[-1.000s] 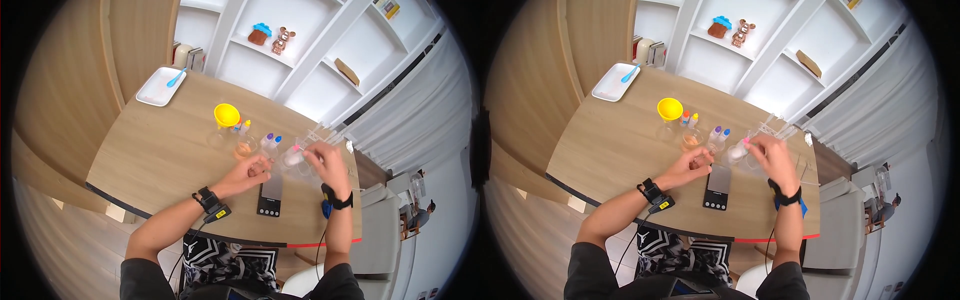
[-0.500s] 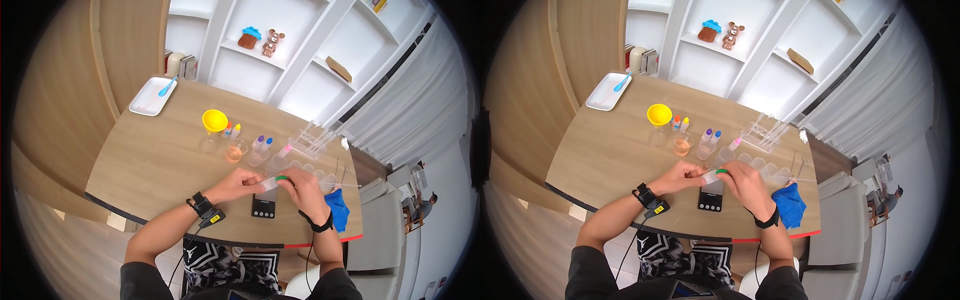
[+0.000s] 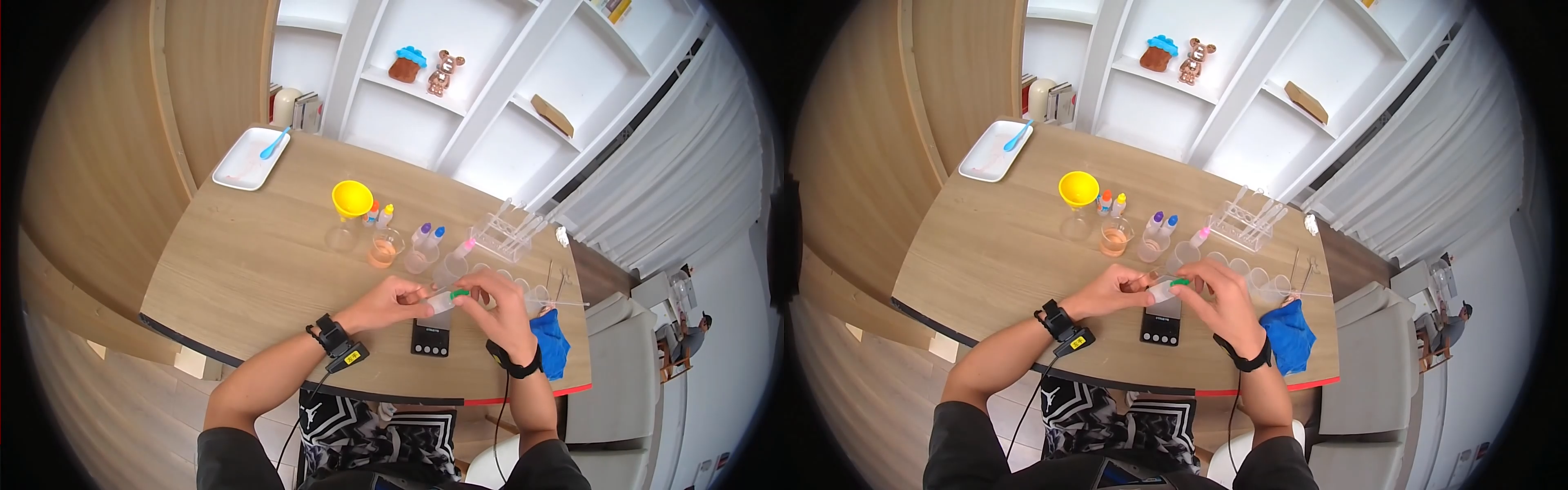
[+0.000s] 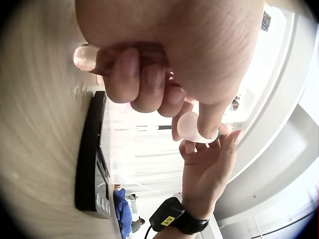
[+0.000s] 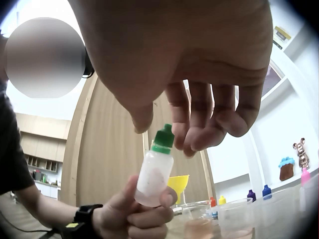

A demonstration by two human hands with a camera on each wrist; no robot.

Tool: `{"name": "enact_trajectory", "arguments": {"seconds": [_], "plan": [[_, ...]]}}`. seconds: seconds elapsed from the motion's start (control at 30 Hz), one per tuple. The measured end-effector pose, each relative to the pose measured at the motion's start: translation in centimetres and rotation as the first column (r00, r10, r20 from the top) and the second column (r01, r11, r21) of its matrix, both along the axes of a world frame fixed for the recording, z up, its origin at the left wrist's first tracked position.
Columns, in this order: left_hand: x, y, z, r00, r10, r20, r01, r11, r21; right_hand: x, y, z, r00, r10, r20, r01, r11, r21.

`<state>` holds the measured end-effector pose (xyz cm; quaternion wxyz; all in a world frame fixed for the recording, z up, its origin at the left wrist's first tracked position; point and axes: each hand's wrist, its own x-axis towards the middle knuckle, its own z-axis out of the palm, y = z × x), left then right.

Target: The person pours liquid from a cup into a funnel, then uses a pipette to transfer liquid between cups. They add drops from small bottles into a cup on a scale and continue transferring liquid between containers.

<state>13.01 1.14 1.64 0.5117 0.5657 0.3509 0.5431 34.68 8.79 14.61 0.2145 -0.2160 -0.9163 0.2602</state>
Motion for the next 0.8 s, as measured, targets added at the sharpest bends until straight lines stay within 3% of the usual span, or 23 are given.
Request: {"name": "enact_trajectory", "arguments": {"seconds": [0.13,0.23,0.33,0.43,0.53,0.8], "plan": [[-0.1,0.2,-0.5,1.0,0.007,-0.006,-0.007,1.0,0.007,0.2,0.3,-0.6,0.994,-0.048,0.098,0.045,0.998,0.032],[0.1,0.1,-0.6,1.0,0.021,0.002,-0.021,1.0,-0.002,0.1,0.5,-1.0,0.994,0.083,-0.065,-0.083,0.997,0.008],[0.3,0.2,-0.7,1.0,0.015,0.015,-0.015,1.0,-0.015,0.0,0.4,-0.5,0.983,0.164,-0.084,-0.153,0.981,0.119],[0.0,0.1,-0.3,1.0,0.0,-0.017,0.0,1.0,-0.003,-0.6,-0.5,0.2,0.987,0.099,-0.127,-0.092,0.994,0.058],[0.2,0.3,-0.8,1.0,-0.003,-0.006,0.003,1.0,0.003,0.2,-0.1,-0.3,0.998,-0.034,0.057,0.034,0.999,0.003],[0.2,0.3,-0.7,1.0,0.0,0.005,0.0,1.0,-0.016,-0.1,0.1,-0.6,0.987,0.11,-0.115,-0.105,0.993,0.048]]}}
